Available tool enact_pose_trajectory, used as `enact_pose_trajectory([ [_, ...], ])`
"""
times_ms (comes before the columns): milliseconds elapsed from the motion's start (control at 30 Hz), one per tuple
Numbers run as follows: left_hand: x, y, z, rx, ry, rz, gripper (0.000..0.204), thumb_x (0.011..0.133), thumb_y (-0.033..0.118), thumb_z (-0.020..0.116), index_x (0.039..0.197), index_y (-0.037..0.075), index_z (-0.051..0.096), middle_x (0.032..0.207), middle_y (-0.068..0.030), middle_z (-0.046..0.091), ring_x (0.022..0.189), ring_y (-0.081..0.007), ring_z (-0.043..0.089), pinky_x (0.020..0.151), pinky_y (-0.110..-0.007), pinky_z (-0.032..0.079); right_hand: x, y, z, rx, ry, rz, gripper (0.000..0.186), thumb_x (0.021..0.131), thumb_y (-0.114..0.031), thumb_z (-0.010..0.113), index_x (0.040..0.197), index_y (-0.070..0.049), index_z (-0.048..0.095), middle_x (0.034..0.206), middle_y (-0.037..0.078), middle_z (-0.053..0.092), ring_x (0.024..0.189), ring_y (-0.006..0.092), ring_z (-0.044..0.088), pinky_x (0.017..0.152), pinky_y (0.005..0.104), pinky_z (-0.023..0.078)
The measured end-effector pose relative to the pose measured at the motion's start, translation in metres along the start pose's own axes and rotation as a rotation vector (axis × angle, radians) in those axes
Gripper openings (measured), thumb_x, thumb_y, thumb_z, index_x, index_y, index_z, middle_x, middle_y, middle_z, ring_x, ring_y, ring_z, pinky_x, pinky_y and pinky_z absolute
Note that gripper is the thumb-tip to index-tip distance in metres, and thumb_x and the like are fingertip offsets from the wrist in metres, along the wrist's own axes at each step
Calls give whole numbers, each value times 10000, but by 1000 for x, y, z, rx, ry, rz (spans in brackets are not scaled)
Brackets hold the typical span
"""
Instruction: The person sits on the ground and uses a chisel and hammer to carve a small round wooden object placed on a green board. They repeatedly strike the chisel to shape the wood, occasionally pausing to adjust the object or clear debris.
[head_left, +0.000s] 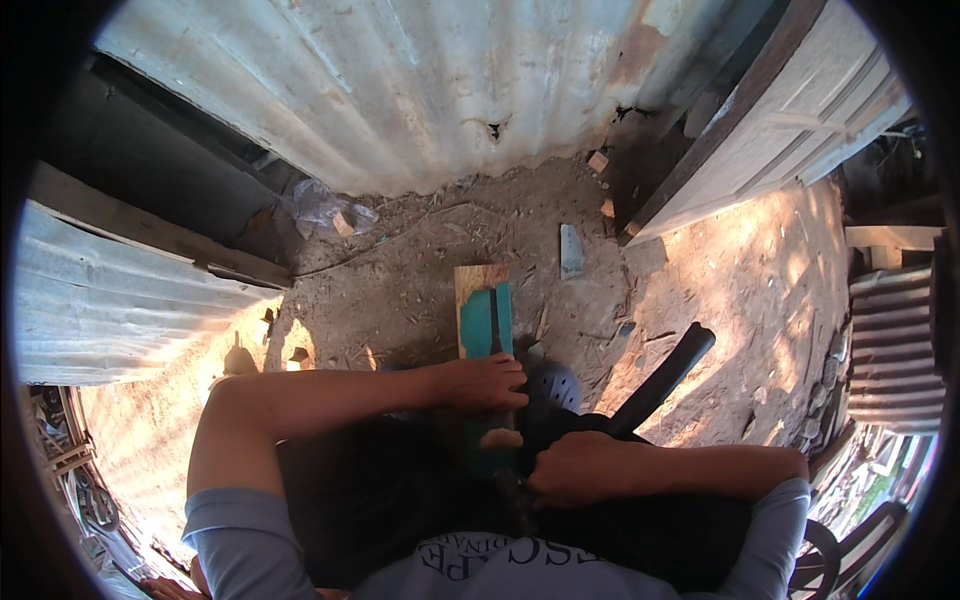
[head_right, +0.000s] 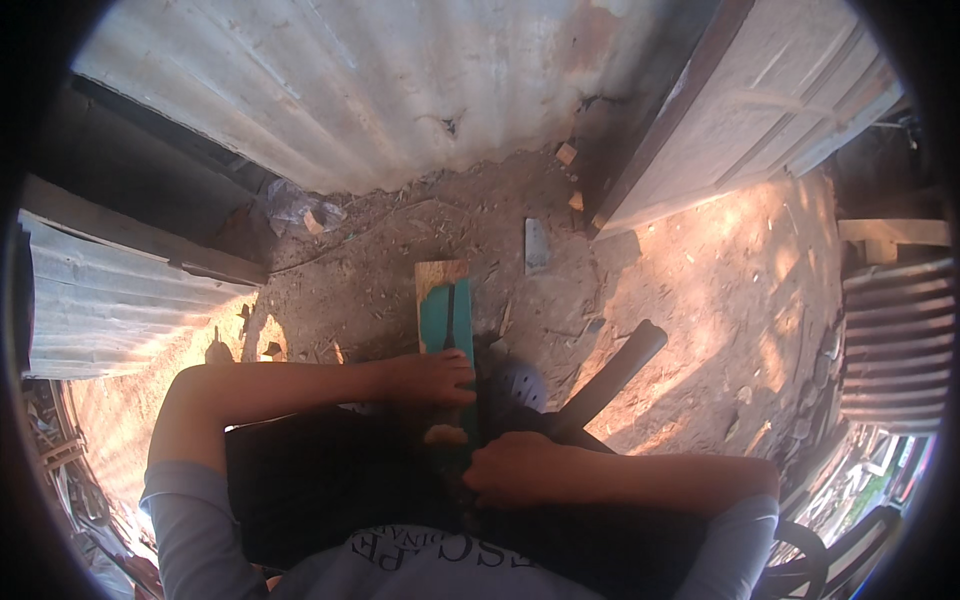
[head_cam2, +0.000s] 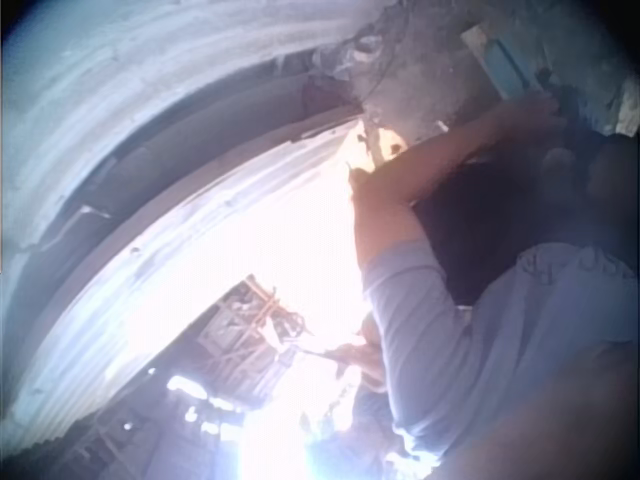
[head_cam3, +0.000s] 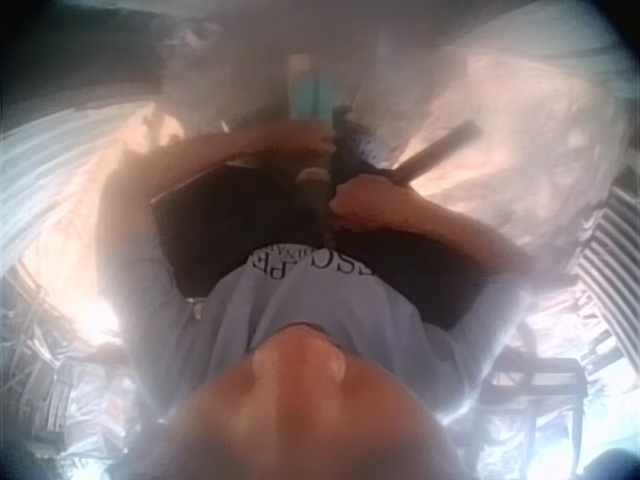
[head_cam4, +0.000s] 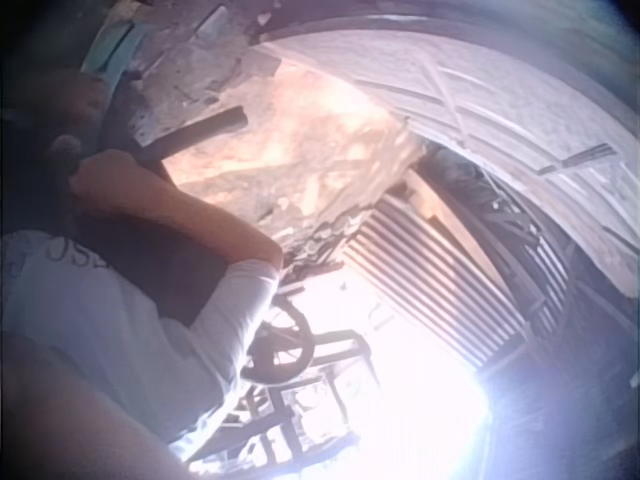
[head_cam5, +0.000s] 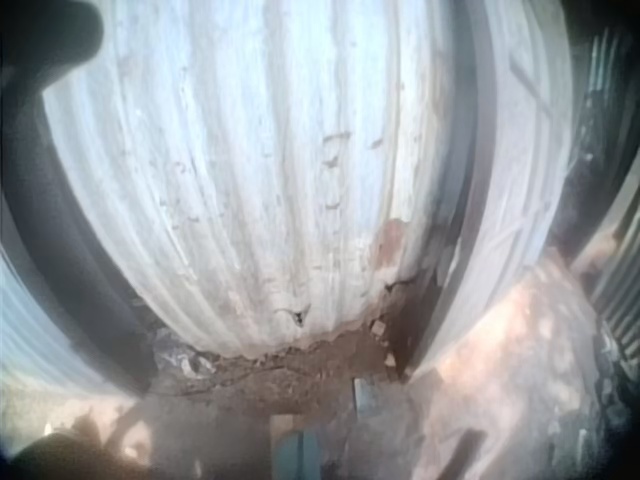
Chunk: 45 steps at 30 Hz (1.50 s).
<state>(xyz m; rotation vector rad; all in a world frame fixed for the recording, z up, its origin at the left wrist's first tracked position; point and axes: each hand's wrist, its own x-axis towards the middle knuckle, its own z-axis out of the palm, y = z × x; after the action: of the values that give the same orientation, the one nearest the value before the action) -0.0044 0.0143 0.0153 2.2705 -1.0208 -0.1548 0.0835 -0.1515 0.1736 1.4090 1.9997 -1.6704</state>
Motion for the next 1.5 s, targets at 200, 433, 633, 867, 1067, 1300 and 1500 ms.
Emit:
enact_pose_trajectory([
  [200,8,-3,-2,-13,24,8,176,744,123,584,896,63,518,884,-102,486,934,-262,502,892,-393,379,-4,-2,-6,-5,24,9,256,824,-291,611,806,-40,661,759,155,663,766,339,670,661,435,543],
  [433,15,-6,1,-72,76,-15,246,642,135,665,823,93,505,835,-80,479,861,-256,500,805,-380,377,-14,-2,-6,36,67,1,249,835,-278,595,799,-40,662,751,159,661,748,339,671,657,432,543],
  [633,18,-11,5,-116,153,-19,308,562,132,711,792,100,508,825,-78,493,829,-265,505,755,-383,376,-23,-4,-13,-45,157,36,310,897,-358,526,834,-75,637,699,166,641,695,373,648,604,452,524],
  [867,16,-10,5,-95,135,-7,239,625,148,673,783,97,500,809,-80,485,811,-268,495,755,-380,374,-26,-8,-8,14,120,-45,314,874,-344,555,771,-60,644,690,171,639,701,354,661,604,441,527],
  [1067,14,-10,2,-81,-24,-19,124,766,138,575,870,81,538,841,-80,483,854,-253,489,828,-389,373,-27,-7,-6,27,114,-8,307,848,-323,582,760,-37,649,679,163,638,721,351,665,610,429,531],
  [1300,11,-9,7,-86,-13,-4,155,782,153,568,922,94,541,843,-71,486,878,-247,493,864,-397,371,-20,-10,-3,-17,55,-23,158,789,-185,603,771,-41,666,737,147,668,758,315,684,654,422,547],
  [1500,4,-9,20,-21,-37,-1,160,781,169,570,925,104,542,862,-63,499,915,-239,499,878,-381,365,-15,-6,-1,18,41,22,229,817,-248,585,802,-34,664,742,160,660,759,345,673,632,416,543],
])
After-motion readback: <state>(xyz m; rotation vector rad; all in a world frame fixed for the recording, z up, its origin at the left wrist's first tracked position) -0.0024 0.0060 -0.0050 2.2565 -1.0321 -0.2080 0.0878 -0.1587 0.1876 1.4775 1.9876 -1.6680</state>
